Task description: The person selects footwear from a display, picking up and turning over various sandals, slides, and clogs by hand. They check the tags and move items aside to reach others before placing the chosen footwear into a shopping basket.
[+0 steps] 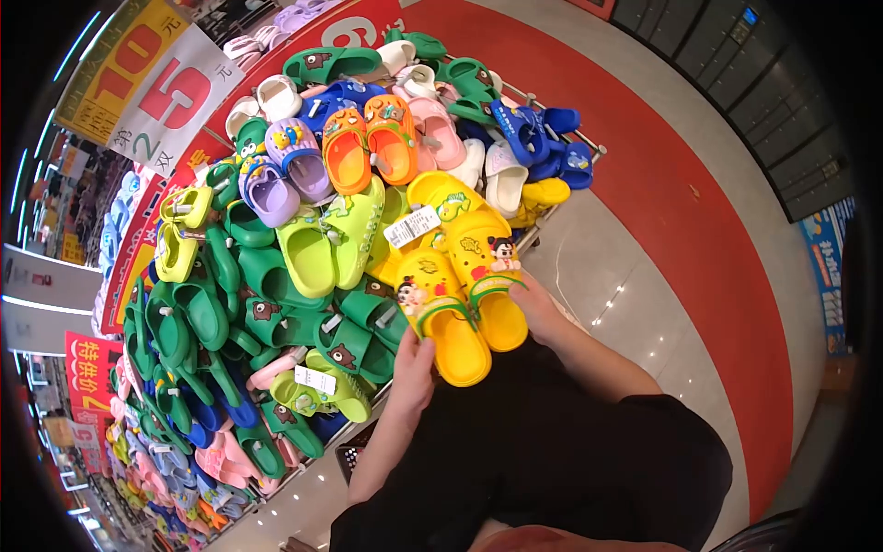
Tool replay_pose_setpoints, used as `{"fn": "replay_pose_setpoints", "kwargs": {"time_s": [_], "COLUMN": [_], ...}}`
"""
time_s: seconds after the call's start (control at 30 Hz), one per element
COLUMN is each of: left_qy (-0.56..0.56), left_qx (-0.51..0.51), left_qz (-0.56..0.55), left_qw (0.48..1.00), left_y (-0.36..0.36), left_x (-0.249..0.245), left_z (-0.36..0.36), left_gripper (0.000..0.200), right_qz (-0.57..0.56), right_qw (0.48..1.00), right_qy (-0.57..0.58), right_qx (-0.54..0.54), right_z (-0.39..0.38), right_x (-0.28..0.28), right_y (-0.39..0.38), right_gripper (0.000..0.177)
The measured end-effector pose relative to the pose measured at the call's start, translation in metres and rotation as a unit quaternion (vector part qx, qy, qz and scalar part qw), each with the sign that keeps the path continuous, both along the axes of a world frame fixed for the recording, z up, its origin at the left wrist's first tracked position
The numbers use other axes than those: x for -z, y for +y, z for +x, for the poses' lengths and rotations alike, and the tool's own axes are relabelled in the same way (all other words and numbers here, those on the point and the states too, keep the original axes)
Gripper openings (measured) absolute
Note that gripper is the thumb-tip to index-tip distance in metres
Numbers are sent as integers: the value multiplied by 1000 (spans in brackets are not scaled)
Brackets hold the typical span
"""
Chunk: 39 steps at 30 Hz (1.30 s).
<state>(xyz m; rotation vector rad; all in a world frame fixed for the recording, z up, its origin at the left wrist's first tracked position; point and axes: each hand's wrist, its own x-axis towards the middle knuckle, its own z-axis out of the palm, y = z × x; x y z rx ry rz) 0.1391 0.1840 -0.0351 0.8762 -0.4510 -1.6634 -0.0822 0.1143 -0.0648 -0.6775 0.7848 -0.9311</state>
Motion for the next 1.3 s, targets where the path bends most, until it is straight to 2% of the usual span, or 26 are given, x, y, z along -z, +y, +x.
{"fn": "replay_pose_setpoints", "kwargs": {"time_s": [0.07, 0.13, 0.2, 0.23, 0.27, 0.33, 0.47, 0.53, 0.6, 0.67, 0.7, 0.73, 0.77, 0.8, 0.83, 0.93, 1.0, 1.07, 1.1, 1.13, 1.17, 1.2, 1.23, 1.27, 1.3], "left_qy": [-128, -119, -187, -177, -198, -213, -258, -224, -221, -284, -303, -307, -469, -616, -597, -614, -594, -618, -551, -552, -533, -512, -532, -530, -606], "left_qx": [48, 41, 68, 64, 68, 64, 35, 16, 21, -75, -60, -63, -97, -128, -116, -132, -146, -184, -163, -166, -151, -135, -104, -107, -129], "left_qz": [9, 11, -49, -76, -107, -89, -75, -85, -78, -132, -129, -129, -151, -165, -144, -108, -126, -171, -181, -180, -142, -104, -47, -49, -70], "left_qw": [991, 992, 979, 979, 972, 971, 963, 971, 972, 947, 942, 941, 865, 759, 781, 770, 781, 745, 798, 797, 820, 842, 839, 840, 782], "left_y": [-23, -55, -96, -118, -142, -184, -243, -266, -293, -315, -321, -321, -321, -322, -322, -322, -328, -338, -335, -343, -353, -363, -370, -367, -361], "left_x": [-6, -17, -28, -32, -37, -49, -68, -70, -56, -44, -36, -25, -17, -10, -16, -30, -46, -66, -103, -108, -113, -117, -113, -103, -92], "left_z": [-17, -36, -54, -63, -71, -83, -94, -93, -81, -72, -63, -61, -62, -61, -61, -72, -76, -75, -78, -69, -60, -50, -37, -28, -21], "left_gripper": [51, 53, 53, 51, 50, 46, 42, 39, 40, 40, 52, 52, 60, 68, 80, 81, 83, 75, 67, 67, 62, 56, 56, 56, 56], "right_qz": [-59, -75, -140, -144, -144, -145, -124, -123, -115, -6, -48, -49, -24, 3, -34, -13, -16, -78, -59, -57, -42, -12, -59, -109, -114], "right_qw": [998, 997, 988, 988, 988, 986, 988, 989, 991, 999, 998, 998, 994, 985, 988, 996, 998, 992, 990, 990, 992, 995, 998, 991, 990], "right_qy": [13, 21, 52, 48, 49, 50, 73, 35, 14, -16, 43, 39, 101, 163, 128, 52, 8, -96, -128, -127, -111, -90, -8, 75, 75], "right_qx": [7, -12, 25, 19, 37, 71, 51, 72, 62, 49, 25, 21, 43, 63, 79, 68, 65, 40, 21, -12, -32, -44, -33, -21, -23], "right_z": [-23, -50, -69, -76, -82, -90, -88, -77, -64, -40, -30, -25, -19, -12, -10, -15, -16, -13, -8, -4, 2, 9, 20, 26, 26], "right_x": [-4, 2, -1, -7, -15, -28, -36, -43, -32, -22, -10, -1, 6, 14, 13, 2, -14, -49, -62, -64, -84, -79, -55, -36, -36], "right_y": [-21, -51, -88, -107, -126, -165, -229, -251, -280, -301, -308, -311, -314, -316, -313, -311, -318, -330, -345, -363, -373, -390, -419, -441, -442], "right_gripper": [59, 62, 62, 62, 56, 45, 46, 43, 44, 48, 53, 53, 54, 55, 58, 60, 56, 53, 53, 56, 57, 62, 62, 61, 61]}}
